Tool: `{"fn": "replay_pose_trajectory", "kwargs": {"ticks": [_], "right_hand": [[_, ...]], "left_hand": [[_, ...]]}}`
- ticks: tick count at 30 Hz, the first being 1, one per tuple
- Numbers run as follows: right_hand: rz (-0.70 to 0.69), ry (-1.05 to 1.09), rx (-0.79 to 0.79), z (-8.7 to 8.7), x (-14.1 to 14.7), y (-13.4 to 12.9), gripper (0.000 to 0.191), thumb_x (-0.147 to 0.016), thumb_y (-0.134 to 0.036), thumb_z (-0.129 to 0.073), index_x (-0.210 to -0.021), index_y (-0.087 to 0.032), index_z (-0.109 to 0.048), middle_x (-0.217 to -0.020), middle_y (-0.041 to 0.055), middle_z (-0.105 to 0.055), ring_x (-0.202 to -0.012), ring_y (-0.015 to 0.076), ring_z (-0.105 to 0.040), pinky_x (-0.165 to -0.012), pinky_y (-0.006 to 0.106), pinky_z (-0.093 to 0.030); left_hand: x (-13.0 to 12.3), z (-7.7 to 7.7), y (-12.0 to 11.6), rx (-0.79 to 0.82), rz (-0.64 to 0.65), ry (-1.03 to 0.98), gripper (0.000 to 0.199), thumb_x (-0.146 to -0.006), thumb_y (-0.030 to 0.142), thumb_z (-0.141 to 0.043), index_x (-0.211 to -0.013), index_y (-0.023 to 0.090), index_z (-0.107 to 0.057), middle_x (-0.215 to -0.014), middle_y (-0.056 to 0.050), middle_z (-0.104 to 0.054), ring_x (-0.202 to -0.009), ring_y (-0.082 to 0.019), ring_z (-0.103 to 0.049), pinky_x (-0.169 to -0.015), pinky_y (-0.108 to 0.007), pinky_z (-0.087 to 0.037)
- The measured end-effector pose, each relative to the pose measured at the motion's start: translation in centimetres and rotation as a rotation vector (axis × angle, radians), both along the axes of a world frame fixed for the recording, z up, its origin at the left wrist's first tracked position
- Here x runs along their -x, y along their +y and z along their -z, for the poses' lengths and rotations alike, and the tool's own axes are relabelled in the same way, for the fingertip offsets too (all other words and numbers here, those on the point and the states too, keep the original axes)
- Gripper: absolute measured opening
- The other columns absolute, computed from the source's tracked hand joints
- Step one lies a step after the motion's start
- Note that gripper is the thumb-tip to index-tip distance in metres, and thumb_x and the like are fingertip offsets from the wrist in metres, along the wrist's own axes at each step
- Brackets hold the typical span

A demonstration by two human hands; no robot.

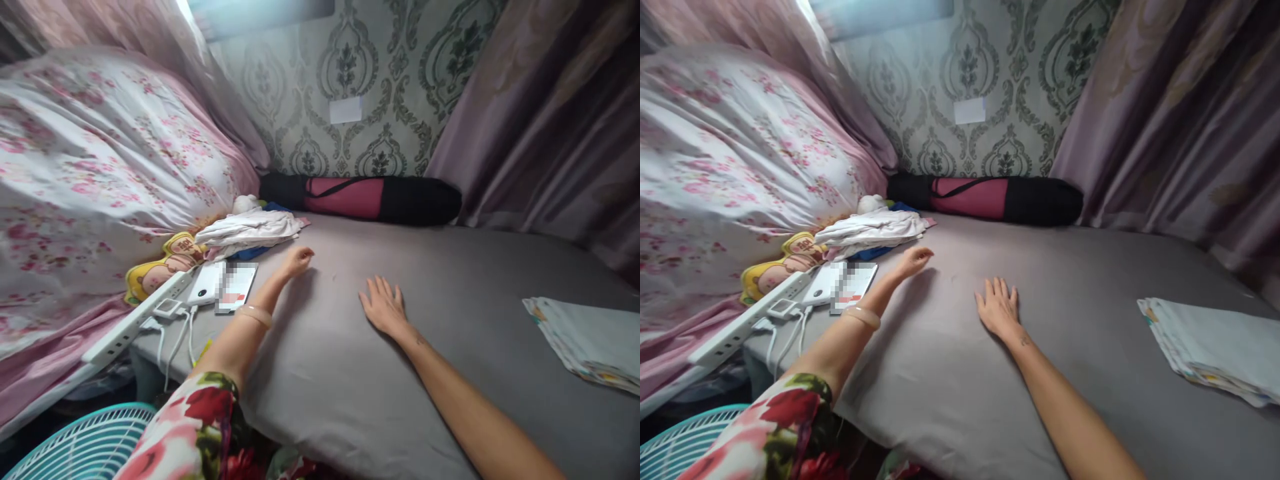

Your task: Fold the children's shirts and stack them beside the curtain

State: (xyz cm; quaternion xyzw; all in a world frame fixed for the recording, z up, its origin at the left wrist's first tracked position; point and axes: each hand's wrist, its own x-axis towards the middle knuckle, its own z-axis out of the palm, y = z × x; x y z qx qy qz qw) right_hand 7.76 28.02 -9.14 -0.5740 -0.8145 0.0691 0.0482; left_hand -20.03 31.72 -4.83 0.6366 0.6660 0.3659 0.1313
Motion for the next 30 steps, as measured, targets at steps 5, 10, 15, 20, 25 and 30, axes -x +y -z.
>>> {"fn": "replay_pose_trajectory", "kwargs": {"ticks": [5,10,15,20,25,30], "right_hand": [[0.002,-0.011,-0.087,0.7,-0.2,-0.1,0.060,-0.098,-0.043,-0.023,-0.148,-0.012,-0.038,-0.155,0.0147,-0.033,-0.144,0.0291,-0.025,-0.116,0.053,-0.013],[0.007,-0.014,-0.125,0.7,0.2,-0.3,0.057,-0.099,-0.038,-0.027,-0.147,-0.009,-0.040,-0.154,0.0160,-0.035,-0.143,0.0301,-0.027,-0.115,0.053,-0.015],[0.004,-0.022,-0.139,0.5,0.2,-0.4,0.056,-0.099,-0.038,-0.029,-0.146,-0.009,-0.041,-0.153,0.0168,-0.036,-0.142,0.0307,-0.029,-0.115,0.053,-0.014],[0.004,-0.016,-0.147,0.4,0.1,-0.5,0.055,-0.100,-0.037,-0.030,-0.146,-0.009,-0.042,-0.152,0.0173,-0.037,-0.142,0.0310,-0.029,-0.115,0.052,-0.014],[0.003,-0.002,-0.144,0.3,0.2,-0.6,0.056,-0.100,-0.037,-0.030,-0.145,-0.007,-0.041,-0.152,0.0180,-0.037,-0.141,0.0322,-0.029,-0.114,0.054,-0.015],[0.003,0.025,-0.133,0.1,0.2,-0.7,0.056,-0.100,-0.037,-0.030,-0.145,-0.007,-0.042,-0.152,0.0185,-0.037,-0.141,0.0324,-0.029,-0.114,0.054,-0.015]], "left_hand": [[10.2,-3.7,-0.1,-0.048,-0.305,0.095,0.031,-0.076,0.015,-0.048,-0.094,0.011,-0.073,-0.098,-0.012,-0.073,-0.097,-0.026,-0.065,-0.093,-0.036,-0.046],[16.8,-5.7,-0.1,0.072,-0.607,0.388,0.038,-0.074,0.018,-0.051,-0.106,0.011,-0.072,-0.114,-0.014,-0.069,-0.112,-0.029,-0.059,-0.100,-0.037,-0.042],[18.9,-6.0,-0.4,0.251,-0.661,0.477,0.040,-0.073,0.026,-0.059,-0.109,0.015,-0.070,-0.124,-0.014,-0.064,-0.117,-0.036,-0.055,-0.098,-0.043,-0.042],[19.1,-6.0,-0.8,0.261,-0.626,0.485,0.047,-0.069,0.030,-0.068,-0.113,0.016,-0.065,-0.115,-0.013,-0.069,-0.107,-0.034,-0.062,-0.089,-0.039,-0.046],[18.6,-7.2,-0.4,0.250,-0.662,0.408,0.032,-0.077,0.030,-0.060,-0.104,0.015,-0.067,-0.110,-0.017,-0.067,-0.108,-0.034,-0.059,-0.089,-0.042,-0.046],[15.7,-12.4,2.5,-0.040,-0.679,0.361,0.027,-0.086,0.032,-0.052,-0.104,0.016,-0.064,-0.116,-0.018,-0.061,-0.112,-0.035,-0.055,-0.094,-0.047,-0.043]]}}
